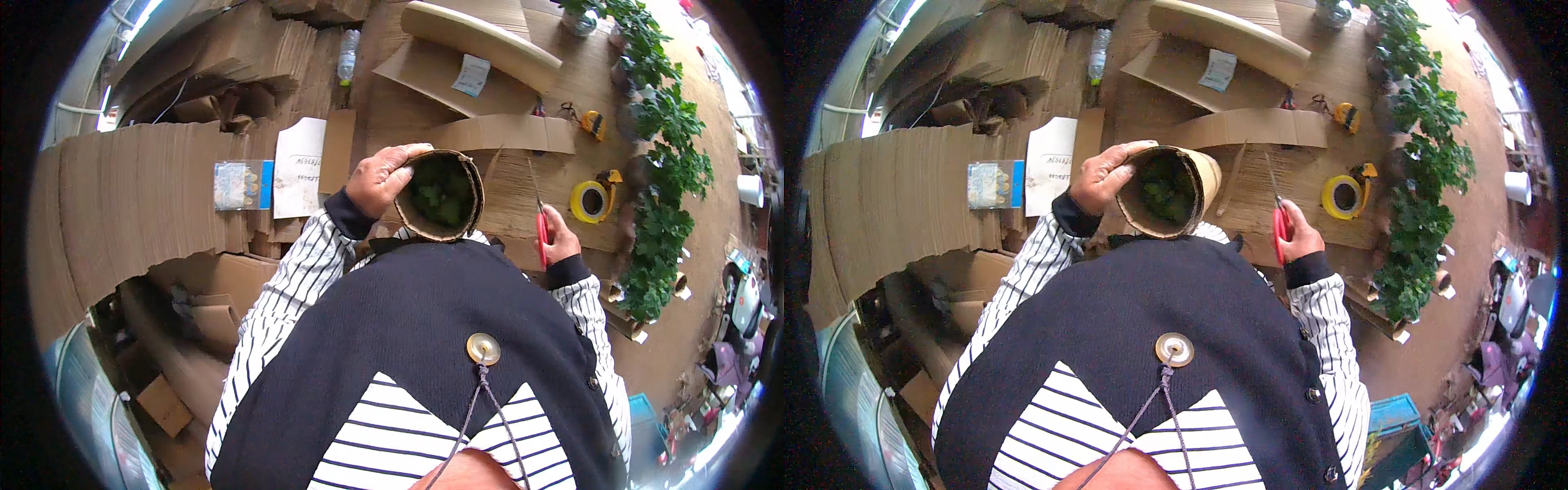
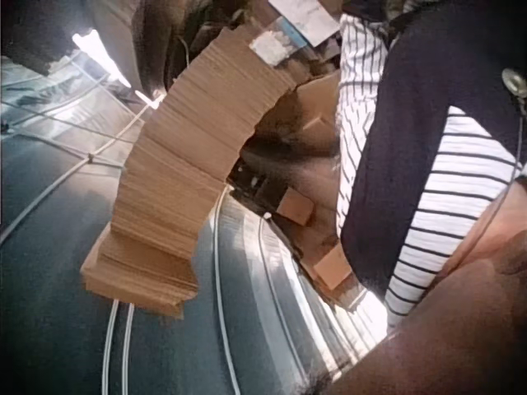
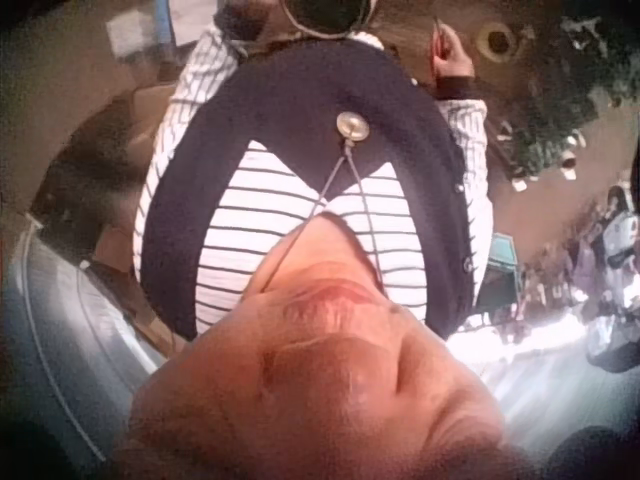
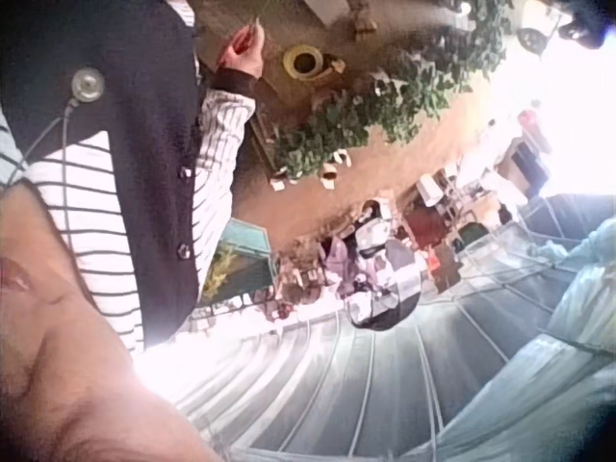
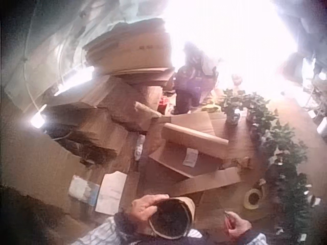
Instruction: The person assembles cardboard planters by rolling corrugated cardboard into cylinders, inserting a plant, and sealing the seams with tape. They use scissors to trim excess cardboard and a tape dispenser to secure the structure.
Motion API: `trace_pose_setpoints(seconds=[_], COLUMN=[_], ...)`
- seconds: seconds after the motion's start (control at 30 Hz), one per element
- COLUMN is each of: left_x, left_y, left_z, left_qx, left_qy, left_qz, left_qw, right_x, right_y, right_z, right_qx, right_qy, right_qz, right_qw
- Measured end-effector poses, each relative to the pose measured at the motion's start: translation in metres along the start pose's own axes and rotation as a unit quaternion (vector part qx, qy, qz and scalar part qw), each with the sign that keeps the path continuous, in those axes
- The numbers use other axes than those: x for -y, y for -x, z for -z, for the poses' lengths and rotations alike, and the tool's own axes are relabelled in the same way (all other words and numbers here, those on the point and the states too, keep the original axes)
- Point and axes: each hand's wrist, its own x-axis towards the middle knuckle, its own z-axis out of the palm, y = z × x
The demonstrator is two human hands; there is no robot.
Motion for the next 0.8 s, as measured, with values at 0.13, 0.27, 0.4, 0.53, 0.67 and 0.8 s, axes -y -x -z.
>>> trace_pose_setpoints(seconds=[0.13,0.27,0.4,0.53,0.67,0.8], left_x=[-0.011,-0.013,-0.014,-0.014,-0.008,-0.002], left_y=[-0.012,-0.021,-0.02,-0.022,-0.024,-0.024], left_z=[-0.017,-0.015,-0.014,-0.011,-0.01,-0.01], left_qx=[-0.068,-0.066,-0.063,-0.052,-0.074,-0.071], left_qy=[-0.09,-0.1,-0.117,-0.11,-0.116,-0.11], left_qz=[-0.077,-0.073,-0.082,-0.087,-0.113,-0.13], left_qw=[0.991,0.99,0.988,0.989,0.984,0.983], right_x=[0.081,0.111,0.127,0.142,0.153,0.148], right_y=[0.026,0.041,0.046,0.044,0.043,0.042], right_z=[0.018,0.019,0.012,0.003,-0.003,-0.006], right_qx=[-0.11,-0.138,-0.185,-0.228,-0.24,-0.257], right_qy=[0.09,0.1,0.164,0.229,0.271,0.285], right_qz=[0.236,0.252,0.271,0.246,0.227,0.211], right_qw=[0.961,0.952,0.93,0.914,0.904,0.899])
